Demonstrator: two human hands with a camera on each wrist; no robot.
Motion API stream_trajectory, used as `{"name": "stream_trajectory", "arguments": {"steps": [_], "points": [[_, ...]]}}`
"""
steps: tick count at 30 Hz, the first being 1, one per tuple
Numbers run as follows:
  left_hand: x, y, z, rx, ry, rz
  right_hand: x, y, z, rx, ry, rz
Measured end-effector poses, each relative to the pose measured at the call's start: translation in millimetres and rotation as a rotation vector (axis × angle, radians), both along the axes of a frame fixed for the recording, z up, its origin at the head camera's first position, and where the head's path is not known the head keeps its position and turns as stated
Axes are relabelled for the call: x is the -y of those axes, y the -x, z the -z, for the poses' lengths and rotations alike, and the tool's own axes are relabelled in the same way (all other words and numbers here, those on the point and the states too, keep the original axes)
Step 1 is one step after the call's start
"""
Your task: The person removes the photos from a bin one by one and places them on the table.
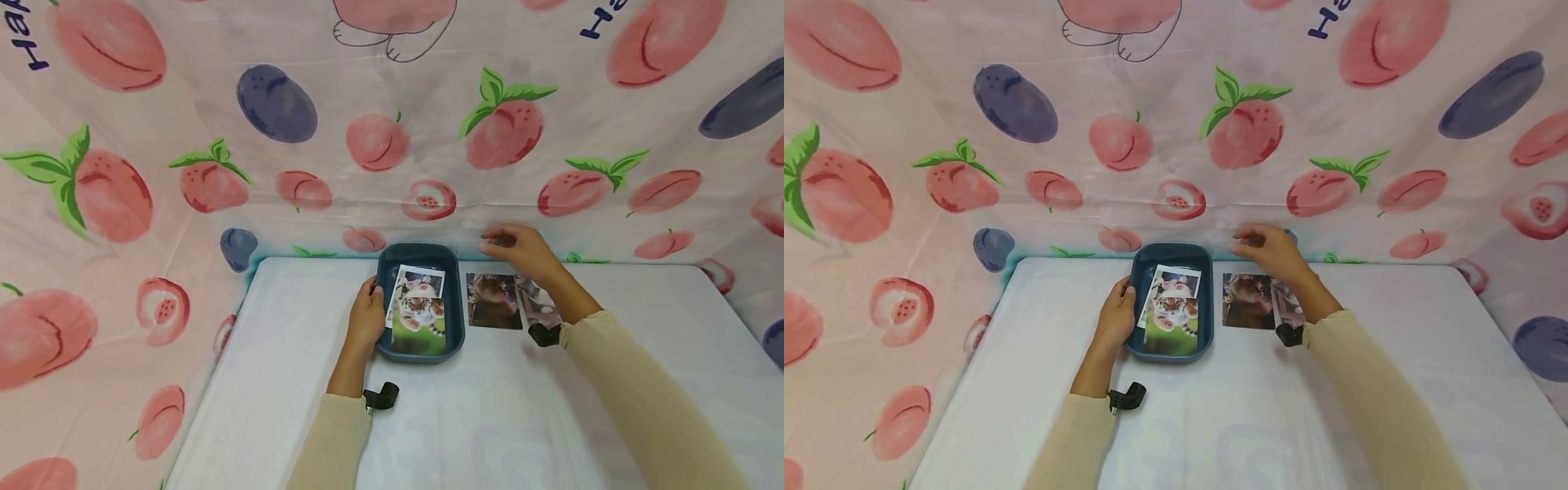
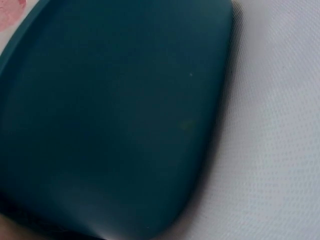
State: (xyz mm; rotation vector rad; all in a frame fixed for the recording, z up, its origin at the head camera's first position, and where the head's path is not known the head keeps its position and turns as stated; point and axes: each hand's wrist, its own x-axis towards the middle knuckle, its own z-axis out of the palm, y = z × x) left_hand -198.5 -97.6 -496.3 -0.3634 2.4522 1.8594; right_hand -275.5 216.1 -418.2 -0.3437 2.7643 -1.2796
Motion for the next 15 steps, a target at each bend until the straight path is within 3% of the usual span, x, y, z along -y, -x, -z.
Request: {"name": "stream_trajectory", "arguments": {"steps": [4, 7, 15], "points": [[0, -0.1, -1.0, -0.012, -0.004, 0.003, 40, 4.8, -15.4, 0.08, -0.015, -0.19], [0, -0.2, -1.0, -0.009, -0.004, 0.003, 71, 8.2, -18.7, 0.119, -0.032, -0.281], [1, -0.7, -0.5, -0.03, -0.024, 0.024, 130, 14.0, -5.7, 0.267, -0.194, -0.355]]}}
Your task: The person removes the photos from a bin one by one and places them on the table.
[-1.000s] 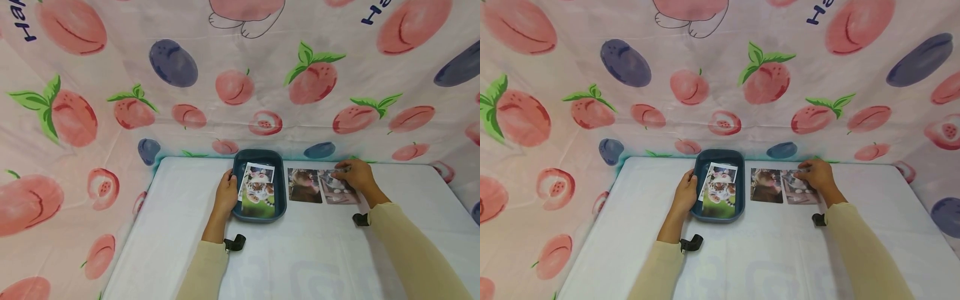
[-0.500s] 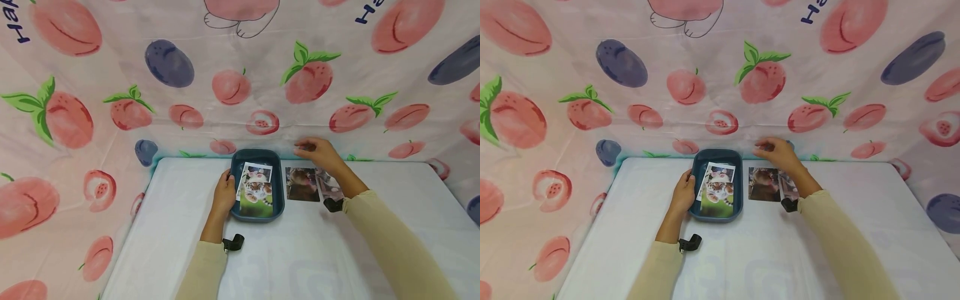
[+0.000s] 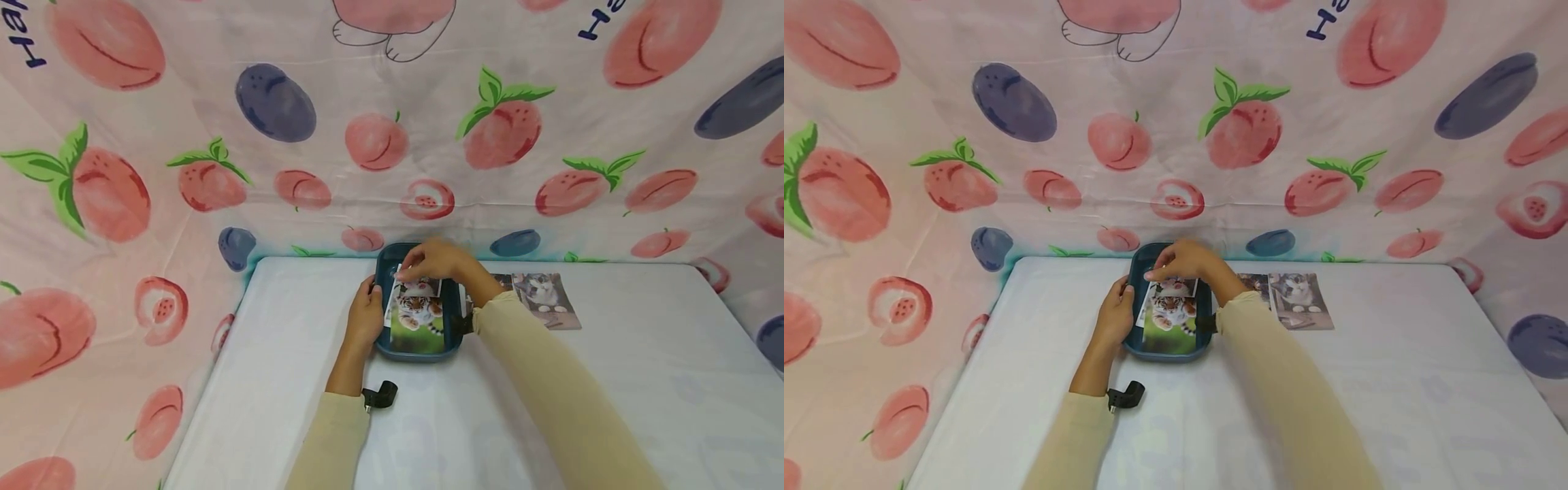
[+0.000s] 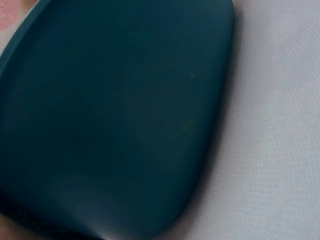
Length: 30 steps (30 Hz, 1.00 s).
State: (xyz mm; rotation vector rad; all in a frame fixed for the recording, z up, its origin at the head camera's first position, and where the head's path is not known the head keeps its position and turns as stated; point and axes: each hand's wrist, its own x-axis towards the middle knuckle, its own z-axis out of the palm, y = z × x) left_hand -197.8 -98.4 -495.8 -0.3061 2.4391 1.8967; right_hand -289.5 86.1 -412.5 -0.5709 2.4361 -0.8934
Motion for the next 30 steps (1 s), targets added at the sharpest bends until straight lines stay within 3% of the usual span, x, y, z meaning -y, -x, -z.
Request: {"name": "stream_trajectory", "arguments": {"steps": [4, 8, 16, 23, 26, 30], "points": [[0, -0.3, -2.5, 0.002, -0.009, 0.007, 13, 0.1, 11.6, 0.064, -0.1, -0.002], [-1, 0.3, -3.6, 0.023, 0.002, 0.004, 21, -0.5, 21.0, 0.072, -0.195, 0.008], [-2, 0.2, -2.5, 0.033, -0.005, -0.008, 29, -3.9, 24.0, 0.064, -0.328, -0.013], [-2, -0.2, -2.8, 0.026, -0.013, 0.005, 26, -9.7, 19.1, 0.115, -0.243, -0.048], [-2, -0.7, -3.7, 0.019, 0.0, 0.0, 23, -12.6, 15.4, 0.182, -0.182, -0.067], [-1, -0.8, -2.6, 0.012, 0.013, 0.0, 19, -15.4, 10.7, 0.221, -0.181, -0.139]]}}
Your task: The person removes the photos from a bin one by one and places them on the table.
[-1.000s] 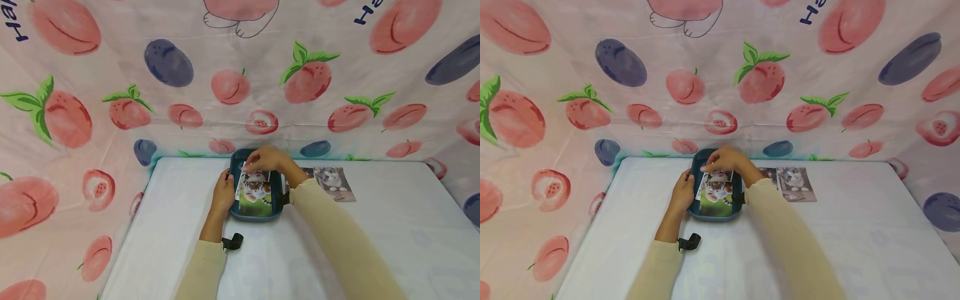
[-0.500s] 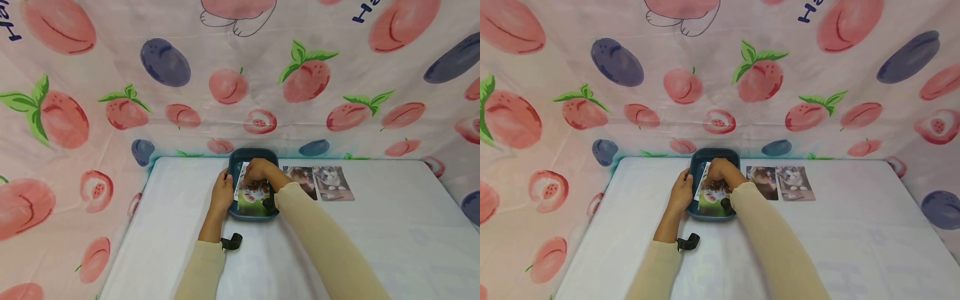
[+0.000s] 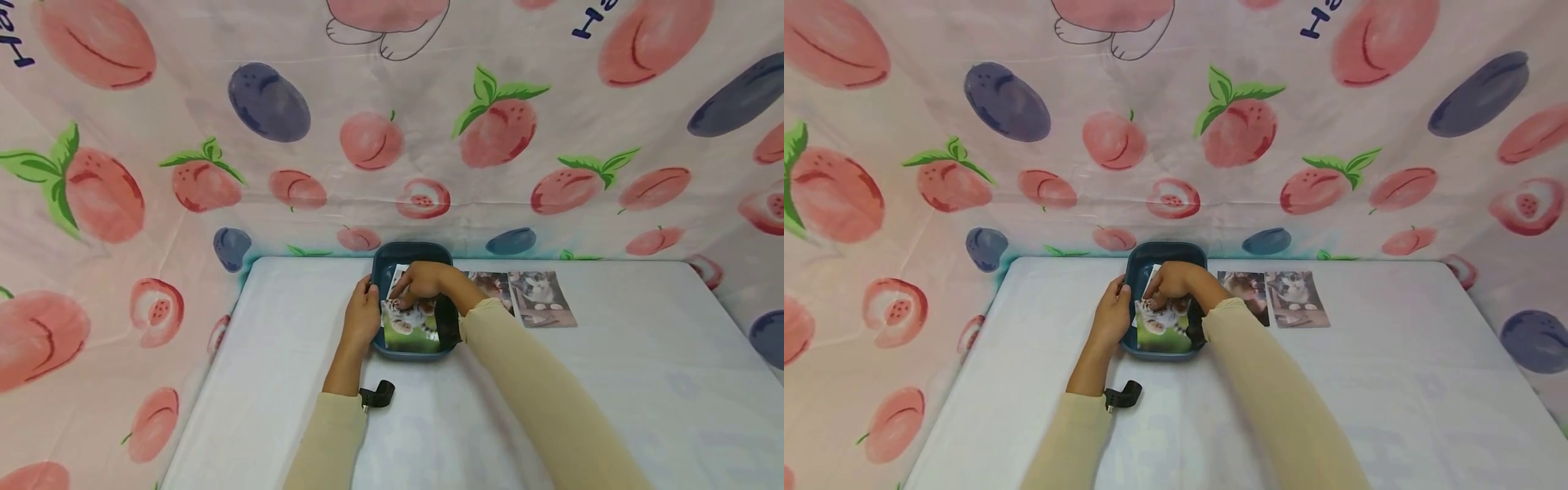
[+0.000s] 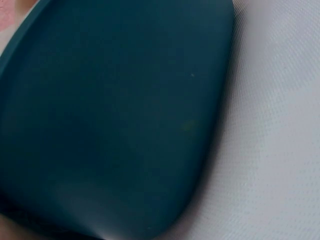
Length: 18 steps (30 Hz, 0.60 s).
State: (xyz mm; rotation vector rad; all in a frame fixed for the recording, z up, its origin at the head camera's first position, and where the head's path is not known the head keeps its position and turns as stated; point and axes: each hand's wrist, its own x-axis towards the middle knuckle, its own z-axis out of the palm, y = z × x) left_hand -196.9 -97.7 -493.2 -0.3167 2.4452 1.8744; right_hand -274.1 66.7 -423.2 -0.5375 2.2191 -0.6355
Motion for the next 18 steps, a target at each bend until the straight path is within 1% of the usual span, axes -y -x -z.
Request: {"name": "stream_trajectory", "arguments": {"steps": [6, 9, 11, 13, 15, 17, 18], "points": [[0, 0.4, 0.3, -0.002, -0.007, 0.006, -6, -4.2, -5.3, -0.021, -0.067, -0.143], [-1, 1.1, 0.3, 0.004, -0.007, 0.006, -10, -7.5, -6.7, -0.127, -0.08, -0.199], [-1, 1.3, -0.1, 0.013, -0.01, 0.001, -16, -10.2, -8.4, -0.215, -0.06, -0.201], [-1, 2.0, 0.2, 0.02, -0.008, -0.003, -25, -13.4, -11.1, -0.274, -0.006, -0.147], [-1, 2.0, 0.0, 0.03, -0.014, -0.009, -36, -15.9, -13.3, -0.284, 0.085, -0.055], [-1, 1.7, 0.7, 0.024, -0.017, -0.009, -51, -19.2, -16.4, -0.273, 0.194, 0.042], [-1, 1.6, 1.1, 0.021, -0.016, -0.011, -59, -21.3, -18.1, -0.293, 0.226, 0.087]]}}
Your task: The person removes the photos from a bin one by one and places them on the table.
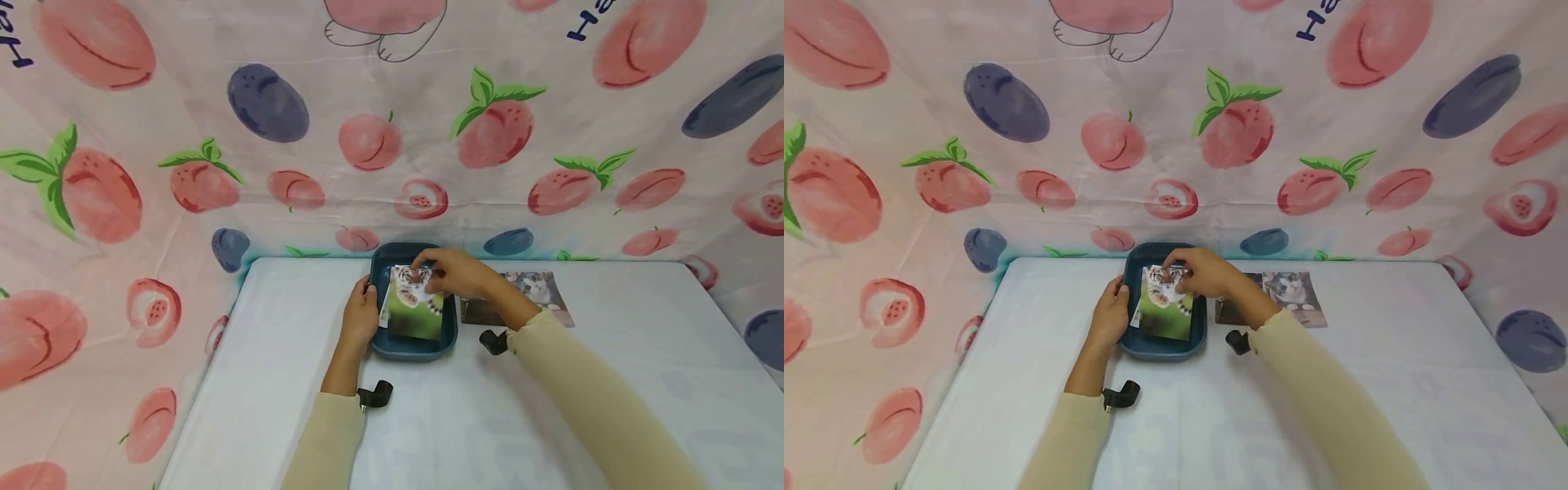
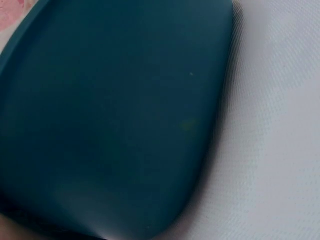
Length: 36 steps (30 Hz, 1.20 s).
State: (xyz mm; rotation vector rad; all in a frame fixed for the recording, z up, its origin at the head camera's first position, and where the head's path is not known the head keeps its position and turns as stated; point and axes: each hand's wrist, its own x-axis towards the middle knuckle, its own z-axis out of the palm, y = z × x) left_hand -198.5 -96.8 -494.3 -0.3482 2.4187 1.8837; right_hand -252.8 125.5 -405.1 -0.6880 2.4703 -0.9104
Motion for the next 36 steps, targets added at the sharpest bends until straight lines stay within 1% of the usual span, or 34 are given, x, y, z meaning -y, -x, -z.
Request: {"name": "stream_trajectory", "arguments": {"steps": [2, 3, 5, 6, 9, 11, 13, 15, 18, 22, 27, 31, 34, 36], "points": [[0, -0.3, 0.7, -0.008, 0.002, -0.005, -16, -4.8, -3.5, -0.03, 0.072, 0.08], [0, -0.4, 1.0, -0.012, 0.006, -0.007, -25, -8.3, -6.1, -0.027, 0.105, 0.116], [0, -0.7, 1.2, -0.017, 0.01, -0.008, -44, -15.9, -10.2, -0.041, 0.146, 0.177], [0, -0.7, 1.1, -0.018, 0.012, -0.009, -54, -20.2, -11.2, -0.048, 0.156, 0.198], [1, -0.5, 1.8, -0.02, 0.016, -0.009, -81, -33.8, -10.1, -0.015, 0.213, 0.243], [2, -0.8, 2.4, -0.024, 0.015, -0.01, -97, -43.9, -5.7, -0.026, 0.223, 0.279], [3, -0.9, 2.9, -0.023, 0.018, -0.013, -112, -52.7, 2.4, -0.019, 0.263, 0.322], [4, -1.2, 3.3, -0.013, 0.021, -0.015, -124, -60.9, 12.5, -0.012, 0.292, 0.368], [4, -1.4, 3.3, -0.001, 0.028, -0.015, -139, -70.1, 30.8, 0.022, 0.319, 0.413], [4, 0.0, 3.2, -0.006, 0.034, -0.015, -148, -79.3, 53.0, 0.025, 0.262, 0.429], [3, 1.7, 3.5, 0.007, 0.025, -0.025, -144, -85.4, 74.1, -0.024, 0.203, 0.397], [2, 1.6, 3.1, 0.015, 0.021, -0.024, -138, -87.6, 85.8, -0.105, 0.141, 0.412], [0, 1.0, 1.3, 0.018, 0.016, -0.019, -136, -88.2, 91.5, -0.203, 0.056, 0.408], [-2, 0.9, 0.3, 0.015, 0.014, -0.017, -134, -88.7, 93.4, -0.256, 0.018, 0.402]]}}
